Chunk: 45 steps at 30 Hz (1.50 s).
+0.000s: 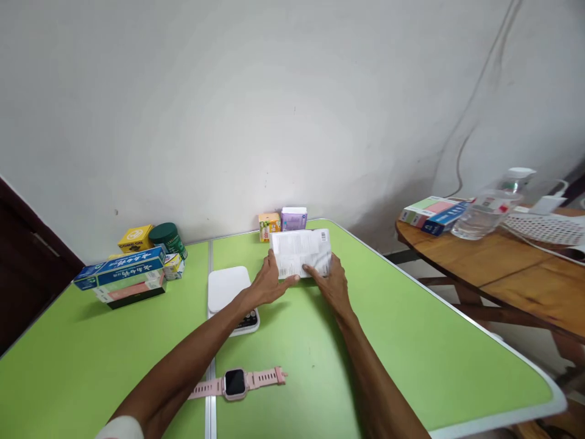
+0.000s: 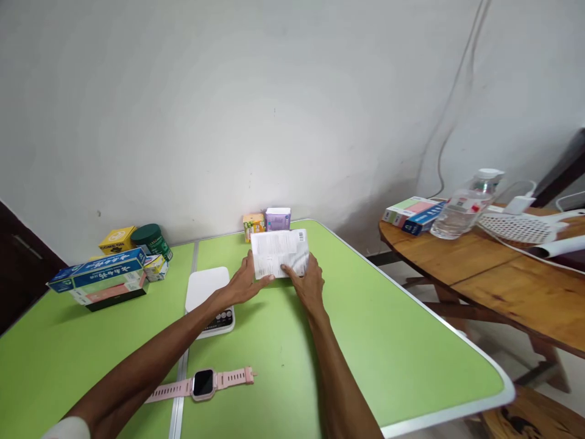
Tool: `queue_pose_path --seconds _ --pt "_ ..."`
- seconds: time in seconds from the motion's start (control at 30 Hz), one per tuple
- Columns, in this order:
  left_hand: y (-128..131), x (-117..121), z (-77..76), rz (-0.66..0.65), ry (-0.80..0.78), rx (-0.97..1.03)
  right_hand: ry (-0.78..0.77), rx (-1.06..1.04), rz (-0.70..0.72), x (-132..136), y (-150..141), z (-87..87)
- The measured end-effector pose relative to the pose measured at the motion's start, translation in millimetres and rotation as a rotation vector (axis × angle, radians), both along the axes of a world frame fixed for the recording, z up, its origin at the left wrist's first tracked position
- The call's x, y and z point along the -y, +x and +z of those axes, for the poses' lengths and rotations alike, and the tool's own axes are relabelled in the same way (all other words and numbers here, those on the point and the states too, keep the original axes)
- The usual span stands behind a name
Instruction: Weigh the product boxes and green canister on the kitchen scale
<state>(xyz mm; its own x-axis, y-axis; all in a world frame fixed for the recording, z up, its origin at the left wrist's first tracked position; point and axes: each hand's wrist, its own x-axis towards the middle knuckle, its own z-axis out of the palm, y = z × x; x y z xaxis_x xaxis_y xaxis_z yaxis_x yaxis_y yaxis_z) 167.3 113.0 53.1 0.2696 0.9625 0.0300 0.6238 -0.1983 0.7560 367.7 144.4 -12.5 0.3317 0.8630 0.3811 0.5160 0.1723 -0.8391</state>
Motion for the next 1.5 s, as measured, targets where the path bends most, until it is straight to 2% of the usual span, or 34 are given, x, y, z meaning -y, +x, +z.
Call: queue_pose_path --seconds 0.13,0.3,0.43,0.53,0.63,0.73,0.9,1.03,1.13,1.23,1.37,1.5 --pt "9.8 -18.1 9.2 0.077 -0.024 0.002 0.038 -0.117 0.054 -17.1 -3.5 9.4" --pt "15.4 -23.1 8.8 0.144 0.024 0.046 -0.147 -0.128 0.221 -22.1 26.1 11.2" --pt "12.9 -12.0 4.9 0.165 0.057 0.001 -0.271 0.010 0.218 -10.3 45.0 9.4" --pt "12.5 -1.0 0.1 0.168 0.095 -0.050 -0.307 0.053 0.234 5.8 46.3 17.7" --pt "17.2 8.3 -4.7 0.177 0.147 -0.017 -0.332 0.008 0.212 24.4 42.1 28.8" --pt "25.1 14.3 -4.8 0.166 0.187 0.041 -0.291 -0.123 0.157 36.1 36.9 34.1" --pt "29.2 18.3 0.3 0.135 0.296 0.162 -0.087 -0.398 0.132 27.3 26.4 22.1" --pt "19.9 19.2 -4.1 0.221 0.205 0.115 -0.018 -0.474 0.235 14.4 21.5 4.4" --pt "11.7 21.1 -9.8 0.261 0.128 0.057 -0.047 -0.440 0.288 11.8 25.2 -5.4" --pt "7.3 21.6 -10.6 0.277 0.087 -0.008 -0.095 -0.359 0.281 13.4 30.8 -10.1" --pt "7.4 15.0 -5.6 0.303 0.031 -0.119 -0.157 -0.146 0.200 13.5 28.5 -12.1" --pt "12.9 -2.9 -3.5 0.337 0.007 -0.154 -0.101 0.003 0.077 -0.6 15.3 -18.8"
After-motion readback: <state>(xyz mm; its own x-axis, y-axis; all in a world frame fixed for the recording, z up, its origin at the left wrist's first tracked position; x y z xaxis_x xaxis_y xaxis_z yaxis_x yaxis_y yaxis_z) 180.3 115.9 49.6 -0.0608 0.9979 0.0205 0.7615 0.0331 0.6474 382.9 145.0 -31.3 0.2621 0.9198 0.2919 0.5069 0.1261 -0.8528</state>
